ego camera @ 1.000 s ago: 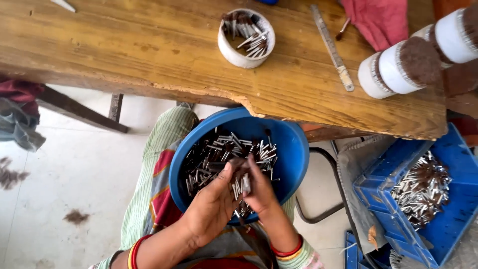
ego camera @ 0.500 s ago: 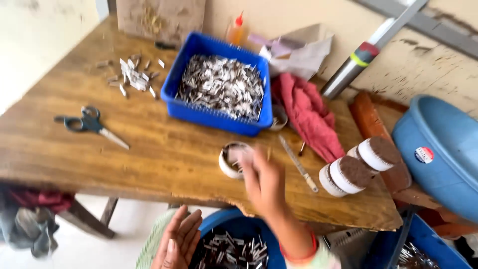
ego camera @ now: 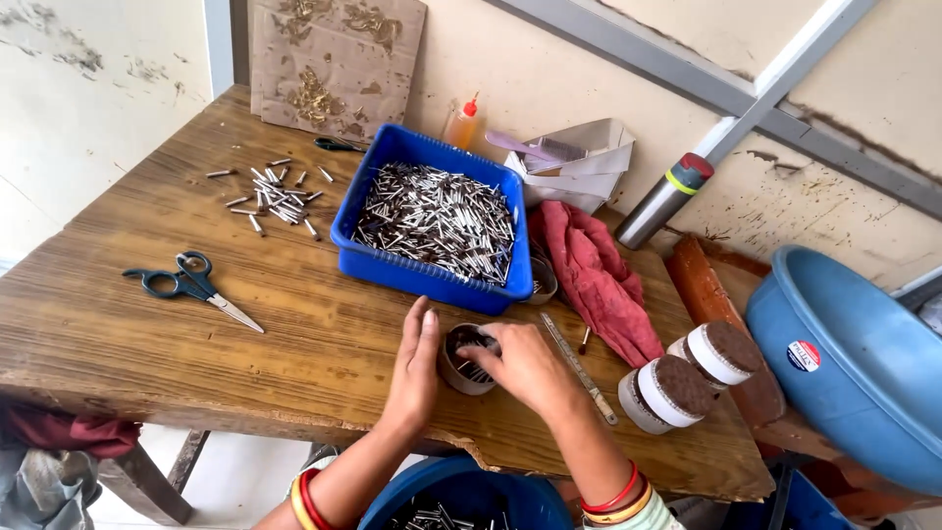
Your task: The recorder is seen sorting small metal pins from a bowl and placing them into cylindrical containers on a manufacturing workbench.
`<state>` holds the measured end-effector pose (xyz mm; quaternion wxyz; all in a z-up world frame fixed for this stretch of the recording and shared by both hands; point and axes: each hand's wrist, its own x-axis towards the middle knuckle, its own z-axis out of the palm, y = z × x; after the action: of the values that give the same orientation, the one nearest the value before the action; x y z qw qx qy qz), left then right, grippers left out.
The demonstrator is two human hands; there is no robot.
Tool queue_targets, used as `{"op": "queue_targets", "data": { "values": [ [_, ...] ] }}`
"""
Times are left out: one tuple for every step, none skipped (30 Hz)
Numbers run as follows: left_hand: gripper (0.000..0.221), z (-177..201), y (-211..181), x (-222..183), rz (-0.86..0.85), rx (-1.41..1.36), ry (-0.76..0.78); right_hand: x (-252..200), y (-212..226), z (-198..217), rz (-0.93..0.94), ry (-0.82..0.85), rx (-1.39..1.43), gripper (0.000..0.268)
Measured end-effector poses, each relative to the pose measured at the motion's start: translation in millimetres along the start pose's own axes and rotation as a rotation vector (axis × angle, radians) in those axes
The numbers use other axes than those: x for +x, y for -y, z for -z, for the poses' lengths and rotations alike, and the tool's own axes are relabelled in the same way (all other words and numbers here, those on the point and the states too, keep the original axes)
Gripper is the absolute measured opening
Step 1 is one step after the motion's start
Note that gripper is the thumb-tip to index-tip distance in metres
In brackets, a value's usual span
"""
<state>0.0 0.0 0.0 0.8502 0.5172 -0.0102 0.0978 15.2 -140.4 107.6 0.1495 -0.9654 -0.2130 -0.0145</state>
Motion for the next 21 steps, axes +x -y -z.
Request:
{"op": "queue_targets", "data": {
  "values": [
    [0.071, -9.0, 4.2, 5.0, 0.023, -0.032, -0.008, -0.9, -3.6, -2.9, 0.035, -0.019, 0.031, 0.032],
    [0.071, -15.0, 5.1, 3.4, 0.022, -0.03, -0.001, -1.0, -6.9, -4.6, 0.031, -0.025, 0.031, 0.032],
    [0.073, -20.1, 6.2, 0.7, 0.081, -0.102, -0.017, -1.9, -9.9, -7.5, 0.07, -0.039, 0.106, 0.036],
    [0.075, -24.8, 7.6, -2.0, 0.141, -0.174, -0.033, -2.8, -12.9, -10.8, 0.109, -0.052, 0.181, 0.043],
    [0.075, -26.1, 7.3, -7.8, 0.142, -0.173, -0.033, -5.6, -14.3, -11.2, 0.108, -0.053, 0.182, 0.043],
    [0.076, -26.7, 7.3, -13.5, 0.183, -0.225, -0.037, -8.2, -15.5, -12.3, 0.103, -0.043, 0.252, 0.044],
    [0.077, -26.4, 7.9, -20.1, 0.225, -0.278, -0.046, -10.6, -16.3, -14.4, 0.101, -0.029, 0.321, 0.046],
    [0.077, -25.8, 5.9, -25.2, 0.225, -0.278, -0.049, -11.8, -20.7, -16.3, 0.102, -0.026, 0.322, 0.046],
    [0.076, -25.7, 4.0, -31.4, 0.246, -0.306, -0.033, -13.9, -25.3, -18.2, 0.093, 0.001, 0.387, 0.04],
    [0.076, -26.0, 2.1, -37.5, 0.266, -0.333, -0.018, -16.1, -30.3, -19.8, 0.083, 0.027, 0.452, 0.034],
    [0.076, -25.9, -0.5, -42.2, 0.27, -0.331, -0.019, -17.6, -34.9, -23.1, 0.081, 0.029, 0.456, 0.034],
    [0.073, -26.4, -3.3, -46.9, 0.281, -0.324, -0.001, -19.3, -39.7, -26.0, 0.047, 0.054, 0.5, 0.029],
    [0.071, -27.0, -7.2, -50.6, 0.292, -0.315, 0.02, -20.7, -44.3, -28.0, 0.013, 0.075, 0.546, 0.024],
    [0.071, -26.6, -5.5, -46.4, 0.296, -0.31, 0.022, -19.6, -46.3, -25.3, 0.009, 0.074, 0.551, 0.024],
    [0.07, -25.9, -2.4, -44.9, 0.263, -0.249, 0.049, -21.6, -48.8, -24.3, 0.033, 0.042, 0.534, 0.019],
    [0.069, -25.0, 1.5, -43.1, 0.23, -0.189, 0.076, -23.3, -51.7, -23.9, 0.058, 0.011, 0.517, 0.015],
    [0.069, -21.2, -0.3, -38.4, 0.246, -0.184, 0.077, -23.5, -51.6, -17.1, 0.044, 0.014, 0.527, 0.015],
    [0.07, -17.2, -2.0, -33.2, 0.075, 0.022, 0.132, -23.3, -51.5, -10.7, 0.063, -0.037, 0.47, 0.012],
    [0.073, -14.1, -4.2, -25.7, -0.106, 0.223, 0.184, -20.0, -51.7, -2.0, 0.089, -0.089, 0.407, 0.009],
    [0.073, -17.8, -21.1, -20.0, -0.099, 0.225, 0.184, -16.0, -55.4, 3.7, 0.084, -0.085, 0.41, 0.009],
    [0.079, -22.0, -38.5, -12.8, -0.221, 0.373, 0.287, -11.1, -59.1, 10.6, 0.073, -0.031, 0.509, 0.008]
  ]
}}
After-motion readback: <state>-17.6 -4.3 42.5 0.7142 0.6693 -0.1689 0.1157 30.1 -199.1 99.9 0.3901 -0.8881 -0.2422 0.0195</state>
